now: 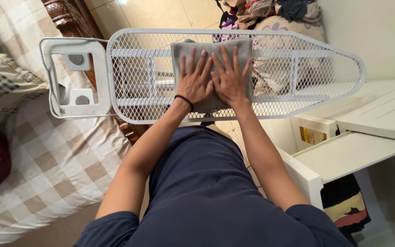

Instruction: The person folds a gray shirt on an ironing board, places it into a white drawer, and then begins folding a black hoodie on the same board.

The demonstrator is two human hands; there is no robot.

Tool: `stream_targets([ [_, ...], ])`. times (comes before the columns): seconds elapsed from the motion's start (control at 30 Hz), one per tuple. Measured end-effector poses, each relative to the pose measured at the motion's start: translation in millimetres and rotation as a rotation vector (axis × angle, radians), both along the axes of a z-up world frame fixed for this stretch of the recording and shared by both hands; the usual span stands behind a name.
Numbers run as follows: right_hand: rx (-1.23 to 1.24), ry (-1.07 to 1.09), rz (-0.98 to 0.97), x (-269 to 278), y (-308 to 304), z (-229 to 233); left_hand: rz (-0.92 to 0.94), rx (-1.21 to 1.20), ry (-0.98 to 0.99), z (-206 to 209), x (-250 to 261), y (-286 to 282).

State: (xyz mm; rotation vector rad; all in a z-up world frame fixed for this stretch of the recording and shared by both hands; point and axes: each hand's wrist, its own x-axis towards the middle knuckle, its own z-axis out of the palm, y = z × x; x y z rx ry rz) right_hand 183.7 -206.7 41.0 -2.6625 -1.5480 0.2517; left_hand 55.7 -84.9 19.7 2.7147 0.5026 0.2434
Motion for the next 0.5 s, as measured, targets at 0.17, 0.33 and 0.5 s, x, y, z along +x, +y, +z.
stream_targets([
  [0.17, 0.034, 0.043, -0.076, 1.0, 3.1, -12.9, 0.004, -0.108, 0.083, -0.5, -0.6, 17.8],
  [0.33, 0.054, 0.046, -0.090, 0.0, 0.3, -14.6, 0.018, -0.051, -0.205, -27.5, -5.9, 17.7],
  [0.5, 0.069, 0.041, -0.068, 0.9, -4.1, -18.6, 0.065, -0.273, -0.194, -42.7, -11.0, 23.2],
])
